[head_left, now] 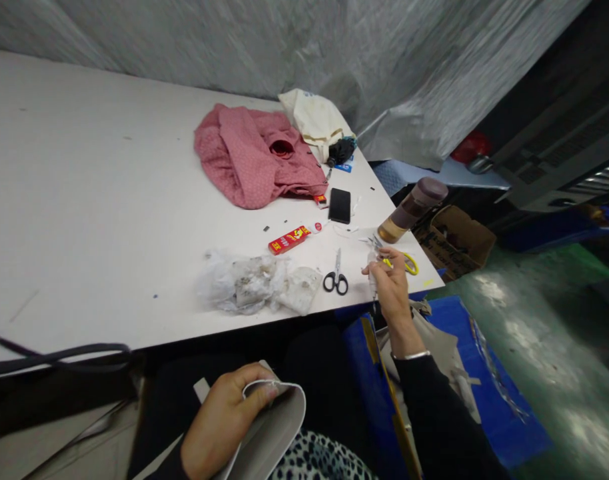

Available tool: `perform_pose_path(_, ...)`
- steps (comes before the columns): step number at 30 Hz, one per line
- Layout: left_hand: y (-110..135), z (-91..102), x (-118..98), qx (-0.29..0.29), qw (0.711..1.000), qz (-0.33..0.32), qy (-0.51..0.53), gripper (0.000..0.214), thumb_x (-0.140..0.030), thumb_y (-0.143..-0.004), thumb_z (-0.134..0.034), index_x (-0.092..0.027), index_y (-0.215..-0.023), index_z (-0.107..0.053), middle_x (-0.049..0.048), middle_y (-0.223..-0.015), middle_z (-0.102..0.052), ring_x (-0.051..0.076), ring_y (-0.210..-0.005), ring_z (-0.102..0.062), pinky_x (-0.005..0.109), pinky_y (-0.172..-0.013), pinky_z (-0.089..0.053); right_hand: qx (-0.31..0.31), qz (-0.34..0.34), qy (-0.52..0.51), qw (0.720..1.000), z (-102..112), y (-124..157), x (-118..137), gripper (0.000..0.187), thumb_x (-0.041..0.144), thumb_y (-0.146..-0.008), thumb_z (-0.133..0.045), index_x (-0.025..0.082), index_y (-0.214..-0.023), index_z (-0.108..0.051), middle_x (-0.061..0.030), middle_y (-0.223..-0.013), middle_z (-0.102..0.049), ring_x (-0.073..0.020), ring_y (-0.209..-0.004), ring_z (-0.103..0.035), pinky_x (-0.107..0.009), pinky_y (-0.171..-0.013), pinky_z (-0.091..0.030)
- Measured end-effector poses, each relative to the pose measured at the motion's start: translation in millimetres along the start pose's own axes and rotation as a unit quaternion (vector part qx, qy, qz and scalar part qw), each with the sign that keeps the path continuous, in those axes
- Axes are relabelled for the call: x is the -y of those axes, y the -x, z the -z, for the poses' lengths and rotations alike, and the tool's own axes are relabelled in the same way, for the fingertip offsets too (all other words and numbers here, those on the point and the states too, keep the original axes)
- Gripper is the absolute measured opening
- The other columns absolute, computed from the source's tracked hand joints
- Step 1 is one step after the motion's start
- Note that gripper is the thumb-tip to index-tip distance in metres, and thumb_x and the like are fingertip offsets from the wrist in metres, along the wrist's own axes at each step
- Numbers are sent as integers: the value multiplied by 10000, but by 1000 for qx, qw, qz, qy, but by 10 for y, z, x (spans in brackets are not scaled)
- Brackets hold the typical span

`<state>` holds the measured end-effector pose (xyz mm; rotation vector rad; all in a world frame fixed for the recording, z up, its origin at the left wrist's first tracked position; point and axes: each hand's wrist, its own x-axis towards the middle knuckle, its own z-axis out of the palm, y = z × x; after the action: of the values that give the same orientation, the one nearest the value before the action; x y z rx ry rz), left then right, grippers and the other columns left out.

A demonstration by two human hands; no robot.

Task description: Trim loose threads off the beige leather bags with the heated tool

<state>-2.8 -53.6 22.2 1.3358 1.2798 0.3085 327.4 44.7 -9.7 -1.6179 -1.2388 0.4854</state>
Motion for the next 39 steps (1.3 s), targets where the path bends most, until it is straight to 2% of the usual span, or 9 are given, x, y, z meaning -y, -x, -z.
perform_pose_path(3,-21,-43,64,-14,1000,-15,-2,315,-450,-884,-572,-206,-801,-753,55,-874,-771,268,-898,-700,353,-864,-493,31,-56,-207,976,86,136,276,254,382,-888,-686,222,-1082,-650,-50,-889,-749,-237,-889,-741,-397,-872,-562)
perform_pose_path(8,-87,-118,225,-32,999,-32,15,299,-424,-905,-550,-198,-825,-728,59,-887,-764,268,-917,-694,362,-872,-472,36,-81,-406,910,130,379,636,345,287,-796,-750,230,-1134,-709,-65,-1090,-773,-232,-1086,-711,-362,-902,-568)
perform_pose_path(12,-121,-127,296,-42,998,-36,24,279,-404,-906,-558,-192,-839,-725,63,-891,-761,266,-909,-689,364,-866,-468,-14,-50,-433,900,-2,519,748,415,255,-693,-943,246,-1036,-710,26,-825,-680,-141,-829,-657,-260,-786,-536)
perform_pose_path(17,-143,-123,315,-41,998,-25,32,291,-421,-900,-574,-179,-871,-733,76,-904,-763,271,-904,-688,367,-860,-475,-76,-65,-416,904,-234,701,774,345,392,-828,-881,202,-766,-600,81,-609,-426,-76,-546,-447,-202,-536,-376)
perform_pose_path(20,-154,-123,322,-38,999,-16,34,309,-436,-901,-575,-173,-879,-735,80,-886,-758,272,-880,-683,370,-841,-476,-47,-115,-379,917,-313,817,740,246,412,-899,-796,212,-945,-660,65,-624,-531,-103,-547,-541,-213,-513,-398)
perform_pose_path(24,-163,-113,320,-32,999,-21,38,301,-431,-897,-585,-173,-864,-738,78,-885,-758,271,-882,-685,368,-847,-471,31,-157,-311,937,-357,933,622,302,356,-841,-843,186,-1059,-725,-7,-757,-698,-158,-689,-672,-256,-603,-493)
perform_pose_path(28,-175,-108,319,-32,998,-20,44,295,-436,-890,-596,-176,-850,-730,71,-882,-756,264,-885,-686,360,-840,-469,19,-113,-253,961,-388,1011,538,191,355,-926,-775,191,-1023,-759,30,-678,-633,-117,-641,-596,-251,-625,-475)
perform_pose_path(33,-195,-117,333,-35,998,-6,44,303,-450,-881,-600,-178,-847,-728,69,-854,-747,254,-841,-672,355,-804,-470,38,-36,-126,991,-416,1076,574,233,399,-1042,-632,207,-1074,-760,-32,-862,-764,-146,-711,-681,-285,-659,-533)
perform_pose_path(39,-214,-121,330,-36,998,-4,47,280,-424,-872,-613,-178,-842,-744,70,-864,-762,253,-854,-682,355,-815,-476,36,49,-68,996,-488,1111,507,186,362,-1048,-630,214,-1052,-743,-46,-940,-767,-187,-788,-728,-342,-737,-604)
